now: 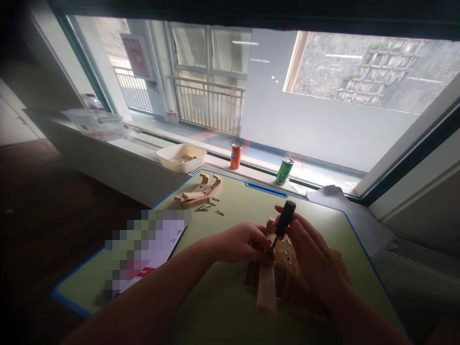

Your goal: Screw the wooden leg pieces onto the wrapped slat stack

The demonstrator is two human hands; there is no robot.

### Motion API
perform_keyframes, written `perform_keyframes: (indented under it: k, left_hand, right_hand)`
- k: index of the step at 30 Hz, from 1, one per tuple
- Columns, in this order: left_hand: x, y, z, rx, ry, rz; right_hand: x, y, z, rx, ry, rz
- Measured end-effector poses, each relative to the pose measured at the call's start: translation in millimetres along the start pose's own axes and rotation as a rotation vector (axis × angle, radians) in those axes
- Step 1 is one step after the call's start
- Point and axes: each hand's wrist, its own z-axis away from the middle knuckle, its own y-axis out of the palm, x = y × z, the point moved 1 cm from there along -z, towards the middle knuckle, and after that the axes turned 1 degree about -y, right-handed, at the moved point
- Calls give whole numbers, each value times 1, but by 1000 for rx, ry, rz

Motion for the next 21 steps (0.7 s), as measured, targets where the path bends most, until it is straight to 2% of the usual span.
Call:
perform_keyframes:
  k: [5,10,16,21]
  left_hand:
    - [2,1,-1,-11,2,11]
    - [2,2,-1,-12,22,7]
    - [-1,1,-1,-15,8,-9]
    - [-3,1,-1,-14,23,-21]
  right_hand:
    - [-7,-6,-2,-140,-3,117]
    - [1,0,-5,-82,-48,147]
    - [3,3,-7,-21,-84,65]
    - [-2,0,-5,-19,-29,-26]
